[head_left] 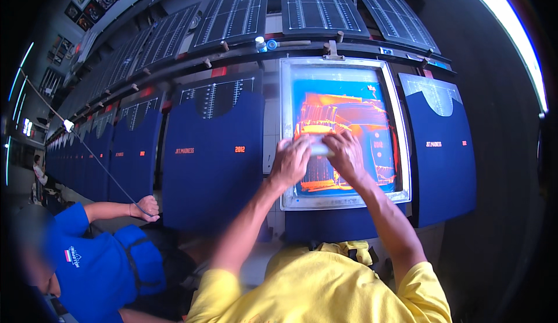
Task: The person performs screen printing on garments by lowering a screen frame onto fabric, applying ink with a squeegee, and lifting the frame to reveal the design.
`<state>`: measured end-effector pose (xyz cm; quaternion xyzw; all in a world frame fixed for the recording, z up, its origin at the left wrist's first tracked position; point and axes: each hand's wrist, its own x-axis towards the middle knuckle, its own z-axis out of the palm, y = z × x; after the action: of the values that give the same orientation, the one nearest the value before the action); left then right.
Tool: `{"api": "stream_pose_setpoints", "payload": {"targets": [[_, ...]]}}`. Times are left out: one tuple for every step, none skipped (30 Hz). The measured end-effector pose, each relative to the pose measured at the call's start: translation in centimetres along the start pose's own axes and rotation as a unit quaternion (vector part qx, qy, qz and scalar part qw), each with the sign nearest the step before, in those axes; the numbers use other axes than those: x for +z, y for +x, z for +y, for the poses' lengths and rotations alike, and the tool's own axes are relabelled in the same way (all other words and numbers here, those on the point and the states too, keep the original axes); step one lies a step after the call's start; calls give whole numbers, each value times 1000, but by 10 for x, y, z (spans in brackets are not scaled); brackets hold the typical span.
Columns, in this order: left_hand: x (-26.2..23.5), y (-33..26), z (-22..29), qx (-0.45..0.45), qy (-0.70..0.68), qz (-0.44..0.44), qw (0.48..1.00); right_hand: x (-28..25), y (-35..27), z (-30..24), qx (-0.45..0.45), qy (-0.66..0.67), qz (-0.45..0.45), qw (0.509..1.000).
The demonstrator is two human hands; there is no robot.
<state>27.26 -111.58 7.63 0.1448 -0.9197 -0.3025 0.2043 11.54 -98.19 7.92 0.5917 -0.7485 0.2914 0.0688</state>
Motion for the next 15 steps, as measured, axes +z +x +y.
{"api": "stream_pose_setpoints", "payload": {"targets": [[-2,-18,8,10,-7,-2,1000,-4,-13,-9,-10,-17,12,1000],[-4,-38,17,29,-9,-1,1000,-9,-31,-20,-4,-12,7,1000],[-5,-58,27,20,-20,-19,999,-14,-47,-30,-11,-27,0,1000],[-4,-76,36,27,-17,-29,999,-22,-66,-39,1,-24,-59,998],[-2,-89,45,15,-21,-32,999,-24,-79,-48,12,-21,-72,997],[0,-101,50,16,-7,-29,999,-24,-89,-54,15,-20,-65,998],[4,-110,54,-6,-8,-42,999,-24,-97,-58,14,-20,-63,998],[7,-115,57,-2,6,-40,999,-24,-102,-60,13,-18,-61,998],[11,-114,54,-4,3,-33,999,-21,-102,-58,4,-16,-43,999],[14,-113,52,-7,2,-26,1000,-18,-98,-55,10,-20,-55,998],[17,-105,45,-5,6,-20,1000,-13,-90,-47,16,-22,-61,998],[21,-92,35,-3,12,-14,1000,-9,-81,-39,23,-25,-67,997],[23,-77,25,-8,16,-1,1000,-2,-67,-30,26,-19,-49,998],[24,-59,14,10,24,13,1000,4,-50,-19,20,-26,-25,999],[23,-41,4,9,27,20,999,7,-35,-10,21,-20,-16,999]]}}
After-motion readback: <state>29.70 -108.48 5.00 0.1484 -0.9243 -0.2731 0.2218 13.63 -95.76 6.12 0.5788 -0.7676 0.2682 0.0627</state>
